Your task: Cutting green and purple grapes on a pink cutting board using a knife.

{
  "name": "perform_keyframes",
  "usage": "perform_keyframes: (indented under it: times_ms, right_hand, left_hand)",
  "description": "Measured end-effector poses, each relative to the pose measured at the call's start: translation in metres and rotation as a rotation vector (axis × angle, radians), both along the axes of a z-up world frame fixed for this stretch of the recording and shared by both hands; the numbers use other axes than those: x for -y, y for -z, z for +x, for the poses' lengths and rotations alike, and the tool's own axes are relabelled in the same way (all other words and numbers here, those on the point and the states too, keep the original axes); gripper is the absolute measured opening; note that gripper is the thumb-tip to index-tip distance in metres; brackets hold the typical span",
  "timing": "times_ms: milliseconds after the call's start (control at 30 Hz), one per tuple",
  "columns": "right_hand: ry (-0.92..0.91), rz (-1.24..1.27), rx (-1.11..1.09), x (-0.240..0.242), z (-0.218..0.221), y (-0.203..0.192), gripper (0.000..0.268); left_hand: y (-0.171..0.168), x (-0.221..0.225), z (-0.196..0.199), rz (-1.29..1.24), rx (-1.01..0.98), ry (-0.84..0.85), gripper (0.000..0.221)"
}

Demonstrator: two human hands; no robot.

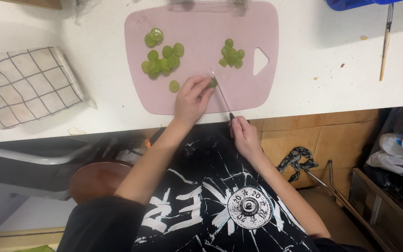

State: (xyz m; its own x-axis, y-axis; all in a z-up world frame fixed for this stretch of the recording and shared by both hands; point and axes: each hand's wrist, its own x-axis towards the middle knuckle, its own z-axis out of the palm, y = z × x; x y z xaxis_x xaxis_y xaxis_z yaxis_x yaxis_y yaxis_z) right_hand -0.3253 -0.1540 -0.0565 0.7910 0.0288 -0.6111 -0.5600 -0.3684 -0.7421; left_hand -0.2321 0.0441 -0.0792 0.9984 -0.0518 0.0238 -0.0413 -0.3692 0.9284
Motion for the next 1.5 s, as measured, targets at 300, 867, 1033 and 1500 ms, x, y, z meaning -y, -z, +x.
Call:
perform_keyframes:
  times_ms: [300, 867, 1033, 1500]
  right_hand:
    - [-0.030, -0.070, -0.001, -0.002, 0.007, -0.001, 0.036]
    - [-0.032, -0.147, -0.033, -0.010, 0.018, -0.011, 0.036]
    - [-0.039, -0.142, -0.021, -0.010, 0.021, -0.012, 0.037]
    - [-0.106, -0.176, 0.027, -0.001, 0.011, 0.003, 0.033]
  left_hand:
    - [0.002, -0.001, 0.004, 0.050, 0.031, 0.014, 0.027]
    - [0.010, 0.000, 0.001, -0.017, -0.022, -0.007, 0.024]
    - [0.008, -0.001, 0.003, 0.001, 0.021, -0.002, 0.026]
    - [0.011, 0.001, 0.005, -0.003, 0.011, -0.023, 0.028]
